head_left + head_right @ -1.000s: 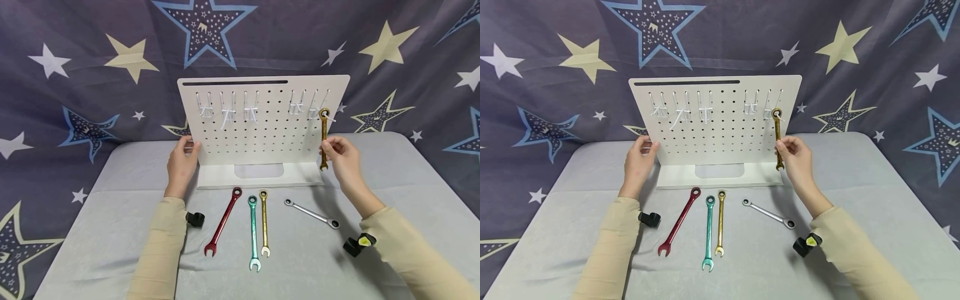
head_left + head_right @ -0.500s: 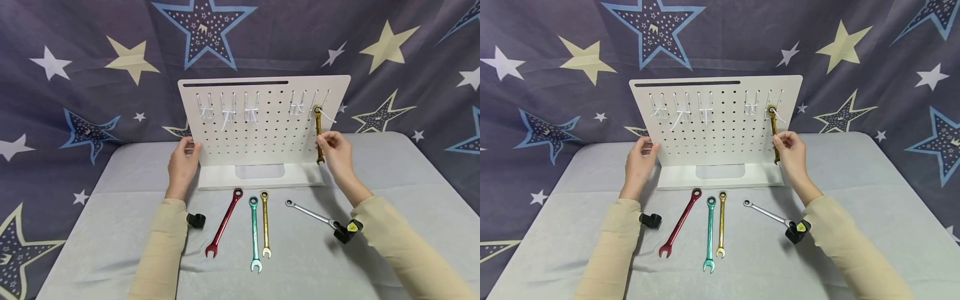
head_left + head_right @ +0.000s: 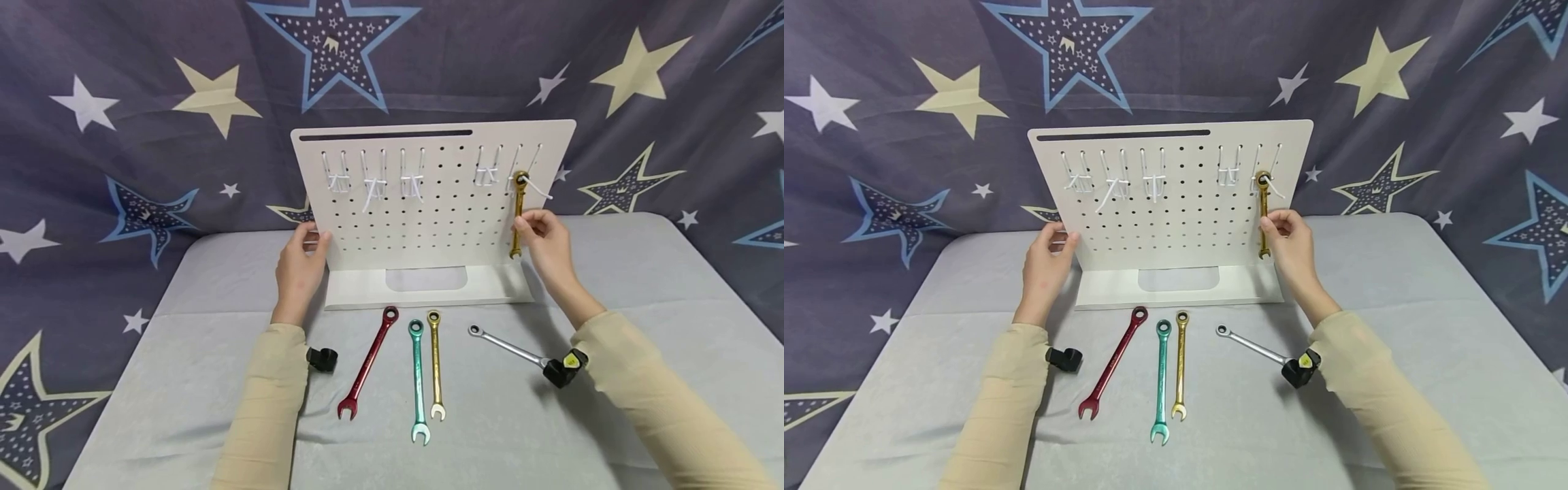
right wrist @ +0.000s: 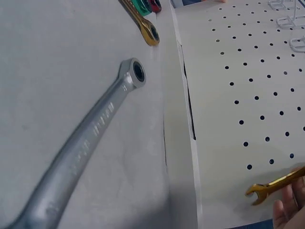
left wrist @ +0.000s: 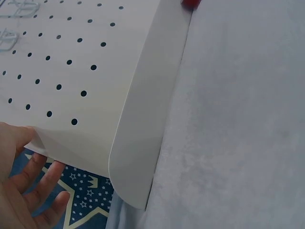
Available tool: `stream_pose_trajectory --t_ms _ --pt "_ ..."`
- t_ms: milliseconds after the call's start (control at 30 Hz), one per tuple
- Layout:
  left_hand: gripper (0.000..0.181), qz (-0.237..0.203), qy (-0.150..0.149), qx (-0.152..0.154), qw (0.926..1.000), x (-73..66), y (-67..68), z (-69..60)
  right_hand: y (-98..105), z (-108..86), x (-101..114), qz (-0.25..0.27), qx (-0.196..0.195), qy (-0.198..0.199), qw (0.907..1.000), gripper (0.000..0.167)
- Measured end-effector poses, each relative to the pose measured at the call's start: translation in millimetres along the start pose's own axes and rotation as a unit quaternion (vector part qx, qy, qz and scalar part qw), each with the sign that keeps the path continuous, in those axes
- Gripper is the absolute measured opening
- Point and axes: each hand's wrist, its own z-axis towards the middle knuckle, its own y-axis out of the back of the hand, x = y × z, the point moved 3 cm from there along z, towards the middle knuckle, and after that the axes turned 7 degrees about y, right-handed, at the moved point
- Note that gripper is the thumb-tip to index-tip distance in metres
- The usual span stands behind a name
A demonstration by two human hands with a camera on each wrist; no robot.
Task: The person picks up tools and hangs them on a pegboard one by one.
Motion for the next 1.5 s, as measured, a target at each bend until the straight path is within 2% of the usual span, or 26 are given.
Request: stream_pose_trajectory --t_ms 167,333,833,1033,1267,1367,1500 --pt "0.035 0.002 -0.001 -0.002 1.0000 0.0 1.0 -0.6 4 5.4 -12 -0.029 0.020 0.022 0.9991 0.022" --pt "0.036 0.004 -0.002 -0.002 1.0000 0.2 0.8 -0.3 11 2.2 -18 -0.018 0.045 0.054 0.9974 0.028" --pt "0.035 0.010 -0.003 -0.001 0.9999 -2.1 -0.1 -0.4 38 -38.3 -9 -0.038 0.127 0.094 0.9866 0.025" --pt "0.036 0.008 -0.002 0.001 1.0000 0.3 -0.8 0.0 43 -56.1 -6 -0.085 0.166 0.100 0.9774 0.022" --pt "0.036 -0.001 -0.002 0.003 1.0000 1.8 -1.2 -0.2 41 -73.5 -11 -0.142 0.211 0.108 0.9610 0.016" --pt "0.036 -0.005 -0.005 0.003 1.0000 0.5 -0.9 -0.8 40 -80.1 -17 -0.153 0.231 0.119 0.9535 0.015" --pt "0.036 -0.005 -0.005 0.002 1.0000 -0.4 -0.8 -0.9 38 -88.8 -25 -0.157 0.267 0.112 0.9442 0.014"
